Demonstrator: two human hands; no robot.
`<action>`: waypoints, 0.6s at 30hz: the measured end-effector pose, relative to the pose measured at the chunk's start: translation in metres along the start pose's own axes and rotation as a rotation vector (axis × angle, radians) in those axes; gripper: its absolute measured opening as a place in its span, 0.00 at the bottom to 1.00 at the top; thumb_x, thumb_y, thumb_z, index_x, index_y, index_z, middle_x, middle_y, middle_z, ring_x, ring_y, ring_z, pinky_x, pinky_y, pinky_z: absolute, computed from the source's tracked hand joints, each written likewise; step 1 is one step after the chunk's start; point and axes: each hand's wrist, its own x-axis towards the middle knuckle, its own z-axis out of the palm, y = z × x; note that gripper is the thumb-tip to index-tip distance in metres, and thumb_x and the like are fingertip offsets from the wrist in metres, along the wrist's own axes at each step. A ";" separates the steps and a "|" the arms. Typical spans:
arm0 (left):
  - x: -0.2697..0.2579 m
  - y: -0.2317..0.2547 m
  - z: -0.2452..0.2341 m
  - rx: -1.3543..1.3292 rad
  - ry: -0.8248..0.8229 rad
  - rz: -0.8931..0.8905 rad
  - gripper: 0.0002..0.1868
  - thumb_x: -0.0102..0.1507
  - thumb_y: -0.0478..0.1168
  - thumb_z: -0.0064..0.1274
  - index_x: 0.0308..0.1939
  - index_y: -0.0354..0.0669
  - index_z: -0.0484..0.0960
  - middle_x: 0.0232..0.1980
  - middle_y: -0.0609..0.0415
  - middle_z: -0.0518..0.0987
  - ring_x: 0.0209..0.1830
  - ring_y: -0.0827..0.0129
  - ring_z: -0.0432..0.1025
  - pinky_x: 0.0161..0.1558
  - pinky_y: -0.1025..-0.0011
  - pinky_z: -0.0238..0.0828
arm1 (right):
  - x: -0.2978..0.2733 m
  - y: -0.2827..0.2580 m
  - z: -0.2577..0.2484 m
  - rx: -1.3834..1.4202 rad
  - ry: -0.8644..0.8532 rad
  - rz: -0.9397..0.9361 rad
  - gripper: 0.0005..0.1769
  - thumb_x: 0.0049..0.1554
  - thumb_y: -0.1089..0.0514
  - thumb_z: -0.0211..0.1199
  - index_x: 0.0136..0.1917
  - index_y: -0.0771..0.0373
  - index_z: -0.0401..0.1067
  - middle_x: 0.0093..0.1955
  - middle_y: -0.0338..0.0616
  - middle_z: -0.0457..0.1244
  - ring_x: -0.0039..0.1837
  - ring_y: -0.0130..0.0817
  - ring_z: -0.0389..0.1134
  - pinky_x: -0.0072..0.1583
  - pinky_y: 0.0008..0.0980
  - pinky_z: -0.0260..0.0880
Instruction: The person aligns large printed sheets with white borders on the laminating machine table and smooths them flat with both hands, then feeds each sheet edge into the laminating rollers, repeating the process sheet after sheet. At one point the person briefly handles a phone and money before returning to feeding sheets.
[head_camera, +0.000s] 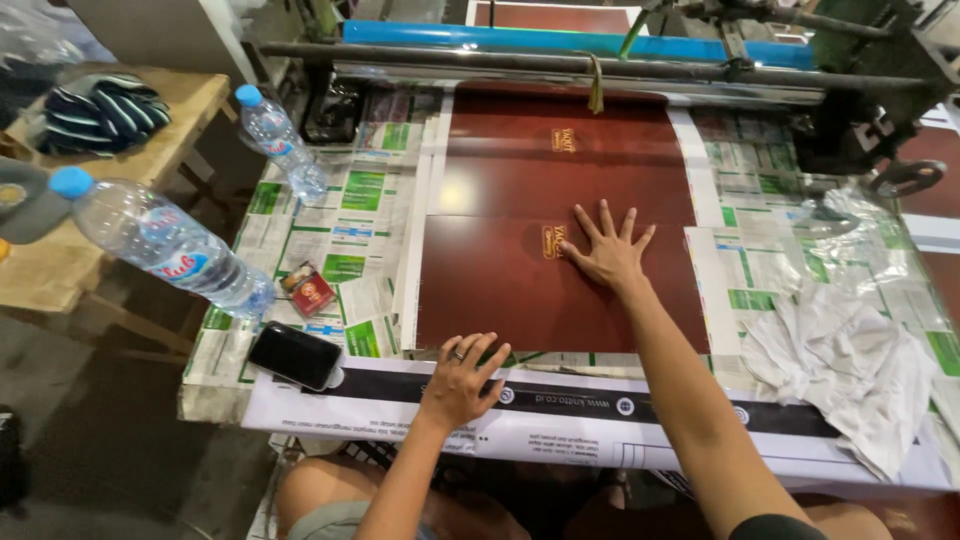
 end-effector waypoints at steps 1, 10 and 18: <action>0.000 -0.001 -0.002 0.009 -0.001 0.001 0.30 0.61 0.48 0.57 0.67 0.47 0.76 0.68 0.47 0.70 0.69 0.55 0.64 0.71 0.52 0.53 | 0.010 -0.001 0.000 0.007 0.004 -0.004 0.50 0.53 0.14 0.40 0.83 0.28 0.40 0.88 0.41 0.31 0.84 0.70 0.23 0.70 0.83 0.14; 0.002 -0.004 0.002 0.003 0.019 -0.028 0.27 0.60 0.45 0.56 0.65 0.55 0.78 0.76 0.42 0.63 0.76 0.50 0.57 0.75 0.46 0.43 | -0.026 -0.017 0.016 -0.006 0.028 0.003 0.55 0.52 0.13 0.42 0.84 0.35 0.36 0.87 0.49 0.27 0.84 0.70 0.23 0.71 0.81 0.17; -0.008 -0.018 0.023 0.033 0.047 -0.086 0.24 0.63 0.36 0.52 0.64 0.48 0.78 0.72 0.54 0.73 0.74 0.61 0.63 0.74 0.52 0.51 | -0.175 -0.030 0.014 -0.019 0.149 -0.340 0.56 0.50 0.23 0.58 0.82 0.44 0.42 0.85 0.56 0.35 0.84 0.61 0.31 0.74 0.74 0.29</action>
